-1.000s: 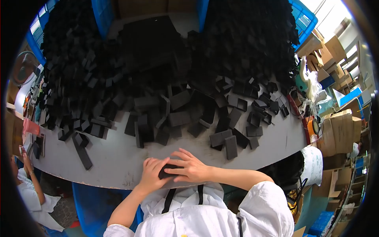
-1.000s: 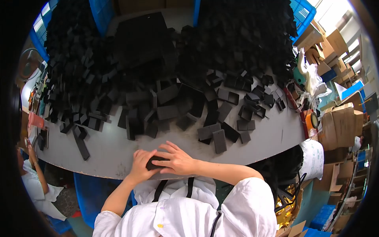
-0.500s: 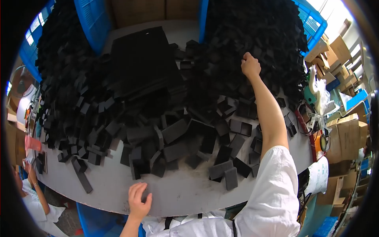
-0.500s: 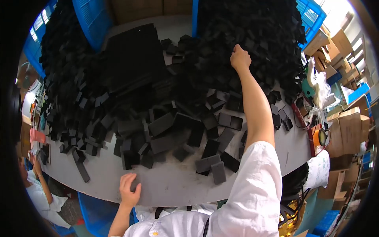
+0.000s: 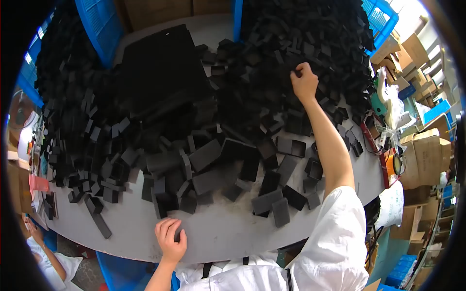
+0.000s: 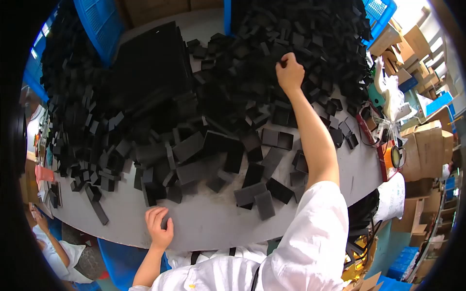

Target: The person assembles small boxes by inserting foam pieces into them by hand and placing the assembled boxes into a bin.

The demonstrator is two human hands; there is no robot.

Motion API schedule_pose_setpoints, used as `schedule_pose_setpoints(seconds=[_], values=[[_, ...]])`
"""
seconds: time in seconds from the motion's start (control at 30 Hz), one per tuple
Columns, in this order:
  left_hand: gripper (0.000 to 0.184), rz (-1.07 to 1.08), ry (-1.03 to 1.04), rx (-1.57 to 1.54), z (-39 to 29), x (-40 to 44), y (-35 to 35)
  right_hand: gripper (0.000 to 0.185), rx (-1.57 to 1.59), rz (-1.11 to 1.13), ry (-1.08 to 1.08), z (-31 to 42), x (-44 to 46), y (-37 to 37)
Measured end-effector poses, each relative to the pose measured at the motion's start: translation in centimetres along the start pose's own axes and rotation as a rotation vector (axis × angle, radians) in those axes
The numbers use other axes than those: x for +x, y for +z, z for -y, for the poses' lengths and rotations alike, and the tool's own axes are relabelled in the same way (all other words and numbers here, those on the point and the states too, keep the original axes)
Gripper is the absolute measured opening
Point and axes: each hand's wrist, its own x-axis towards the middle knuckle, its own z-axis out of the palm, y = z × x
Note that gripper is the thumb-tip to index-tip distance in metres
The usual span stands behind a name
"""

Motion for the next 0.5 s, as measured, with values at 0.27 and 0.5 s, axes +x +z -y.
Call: schedule_pose_setpoints(seconds=[0.27, 0.5], values=[[0.026, 0.115, 0.024, -0.553, -1.7, 1.9, -5.0, 0.024, 0.427, -0.066, 0.408, -2.4, -10.8, -16.8], [0.053, 0.873, 1.422, -1.387, -8.6, 7.0, -17.5, 0.031, 0.161, -0.344, 0.927, -12.3, -29.7, -34.7]])
